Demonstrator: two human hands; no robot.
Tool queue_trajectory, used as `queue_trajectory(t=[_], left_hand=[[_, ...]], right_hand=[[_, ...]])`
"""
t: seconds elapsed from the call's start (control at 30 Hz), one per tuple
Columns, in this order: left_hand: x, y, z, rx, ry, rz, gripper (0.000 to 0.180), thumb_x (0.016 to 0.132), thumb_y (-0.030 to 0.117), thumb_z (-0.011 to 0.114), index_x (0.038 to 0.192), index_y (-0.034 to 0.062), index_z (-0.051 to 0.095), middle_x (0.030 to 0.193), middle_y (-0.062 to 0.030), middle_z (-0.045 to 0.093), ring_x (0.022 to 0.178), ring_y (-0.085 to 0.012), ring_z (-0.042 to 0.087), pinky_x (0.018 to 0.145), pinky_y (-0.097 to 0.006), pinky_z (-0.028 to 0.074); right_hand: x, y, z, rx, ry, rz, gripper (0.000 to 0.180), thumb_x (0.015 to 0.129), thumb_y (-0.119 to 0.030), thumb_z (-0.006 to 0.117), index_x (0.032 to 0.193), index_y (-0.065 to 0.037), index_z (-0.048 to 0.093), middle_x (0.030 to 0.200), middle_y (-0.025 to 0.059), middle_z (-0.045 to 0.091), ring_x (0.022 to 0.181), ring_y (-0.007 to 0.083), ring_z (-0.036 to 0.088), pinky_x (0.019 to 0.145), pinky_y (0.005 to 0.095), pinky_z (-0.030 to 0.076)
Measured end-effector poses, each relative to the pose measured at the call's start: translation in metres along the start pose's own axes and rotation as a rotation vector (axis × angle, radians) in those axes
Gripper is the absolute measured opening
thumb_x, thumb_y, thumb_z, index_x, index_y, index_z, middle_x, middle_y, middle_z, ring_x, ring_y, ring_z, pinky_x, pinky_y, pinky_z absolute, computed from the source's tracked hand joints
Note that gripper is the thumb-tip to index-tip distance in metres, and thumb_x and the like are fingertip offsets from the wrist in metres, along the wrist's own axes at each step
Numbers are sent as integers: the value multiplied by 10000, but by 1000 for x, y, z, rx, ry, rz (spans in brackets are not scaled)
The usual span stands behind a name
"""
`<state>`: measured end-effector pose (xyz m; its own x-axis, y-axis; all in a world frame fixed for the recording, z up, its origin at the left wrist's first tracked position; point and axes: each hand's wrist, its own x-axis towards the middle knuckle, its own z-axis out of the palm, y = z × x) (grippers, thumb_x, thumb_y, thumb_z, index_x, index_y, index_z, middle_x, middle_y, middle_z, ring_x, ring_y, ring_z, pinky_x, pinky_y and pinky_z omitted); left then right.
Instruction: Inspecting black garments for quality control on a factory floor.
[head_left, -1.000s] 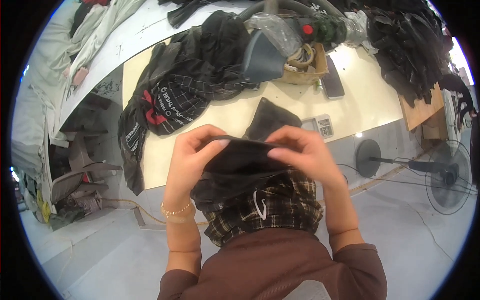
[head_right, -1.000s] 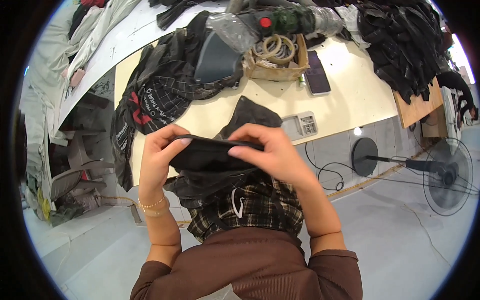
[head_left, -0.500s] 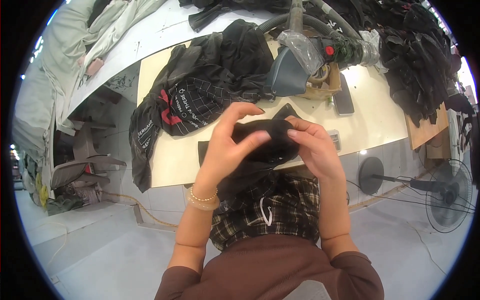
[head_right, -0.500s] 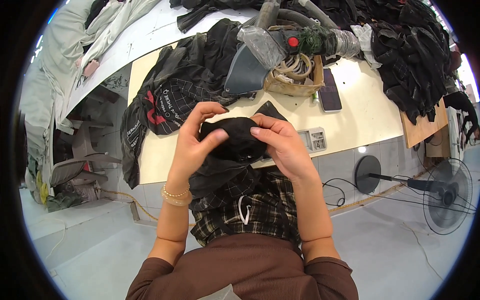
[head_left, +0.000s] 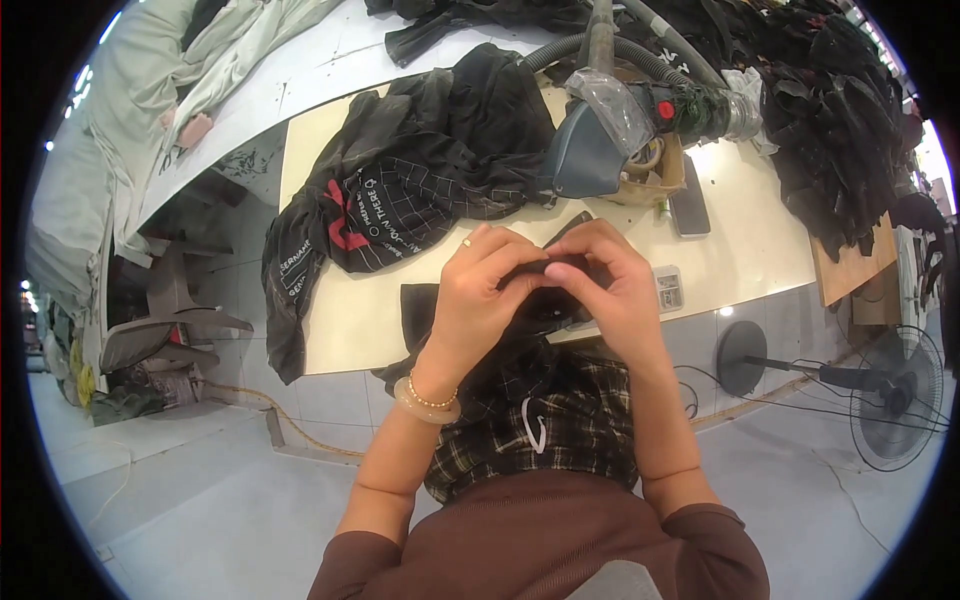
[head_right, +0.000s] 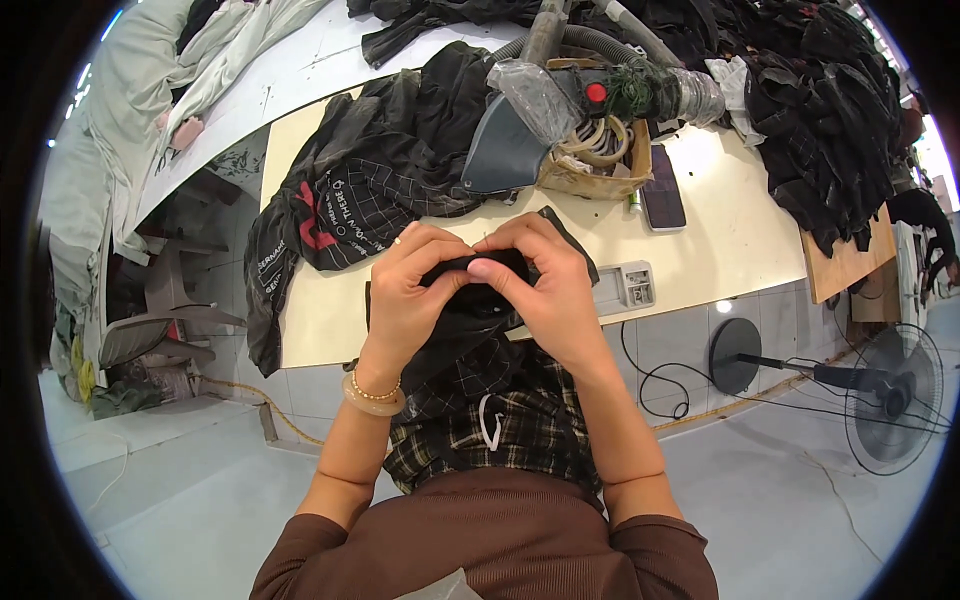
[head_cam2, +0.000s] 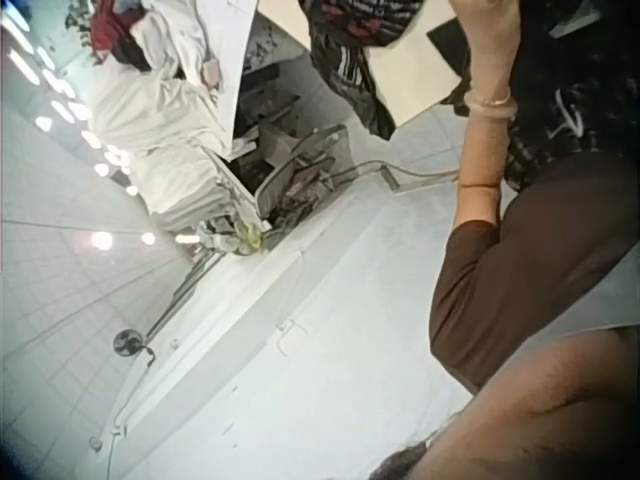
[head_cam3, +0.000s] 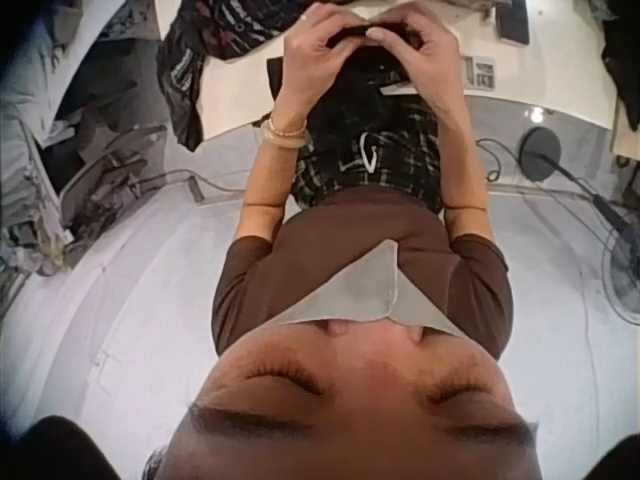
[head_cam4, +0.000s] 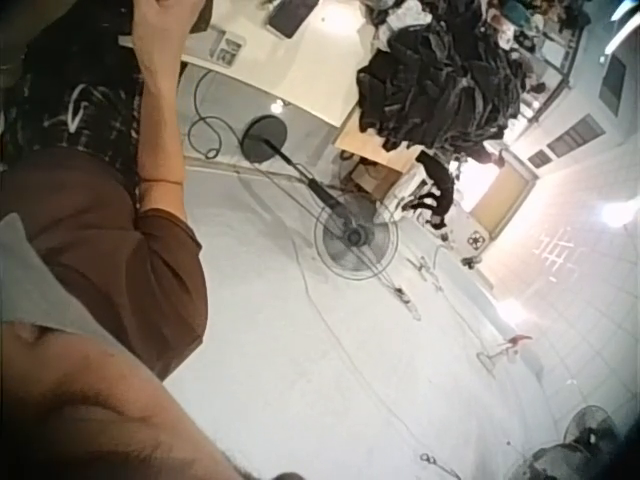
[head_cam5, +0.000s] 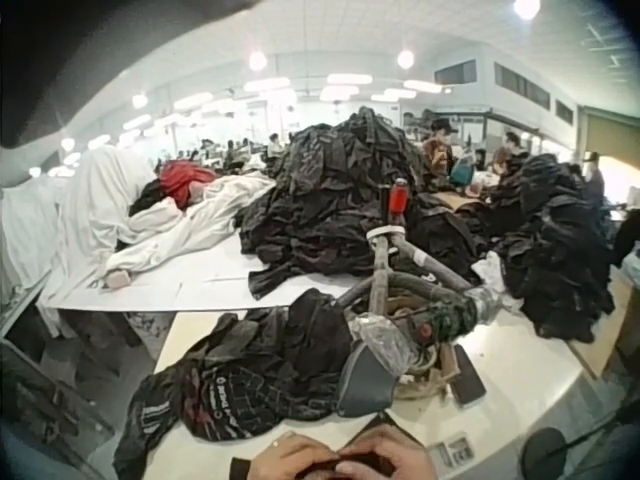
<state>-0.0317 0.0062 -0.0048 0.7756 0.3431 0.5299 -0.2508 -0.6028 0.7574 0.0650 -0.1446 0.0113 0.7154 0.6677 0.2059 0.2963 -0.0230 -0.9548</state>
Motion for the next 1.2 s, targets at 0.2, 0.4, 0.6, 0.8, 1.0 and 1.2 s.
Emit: queue_trajectory(t=[0.2, 0.4, 0.6, 0.8, 1.0, 1.2], left_hand=[[1, 2, 2, -58, -123, -228, 219, 760, 124, 828, 882, -20, 717, 776, -102, 673, 714, -259, 578, 634, -358, 464], [0, 5, 2, -111, -139, -295, 258, 799, 166, 820, 914, -40, 715, 778, -125, 667, 716, -246, 583, 638, -354, 463], [1, 3, 5, -275, -127, -303, 221, 844, 136, 772, 976, -31, 710, 805, -118, 667, 746, -251, 588, 720, -345, 462], [2, 3, 1, -51, -214, -255, 192, 838, 165, 784, 941, 15, 720, 811, -67, 668, 786, -224, 568, 837, -353, 410], [1, 4, 3, -85, -114, -215, 197, 799, 80, 801, 953, -4, 712, 878, -77, 681, 819, -197, 601, 784, -315, 469], [3, -1, 3, -130, 19, -233, 189, 809, 49, 768, 982, -1, 710, 882, -76, 691, 845, -209, 620, 784, -320, 489]], right_hand=[[6, -1, 6, -479, 177, -432, 84, 864, -36, 724, 865, 9, 654, 821, 80, 589, 810, 203, 547, 695, 330, 461], [7, 2, -5, 306, 190, 154, 108, 956, -95, 618, 889, -16, 591, 871, 36, 578, 817, 141, 514, 733, 252, 401], [4, 7, -6, 24, 7, -17, 136, 898, -64, 684, 1022, -9, 699, 903, 24, 613, 859, 116, 546, 743, 252, 426], [6, 9, -2, -231, 129, -162, 92, 897, -35, 699, 887, 24, 629, 824, 88, 587, 765, 172, 546, 701, 300, 439], [7, 17, 5, 391, 169, 117, 124, 1032, -150, 556, 985, -35, 555, 886, 22, 541, 799, 111, 501, 734, 256, 430], [0, 20, -5, 173, -13, 196, 329, 894, -187, 738, 1156, -20, 629, 1070, 39, 662, 1003, 127, 597, 896, 279, 441]])
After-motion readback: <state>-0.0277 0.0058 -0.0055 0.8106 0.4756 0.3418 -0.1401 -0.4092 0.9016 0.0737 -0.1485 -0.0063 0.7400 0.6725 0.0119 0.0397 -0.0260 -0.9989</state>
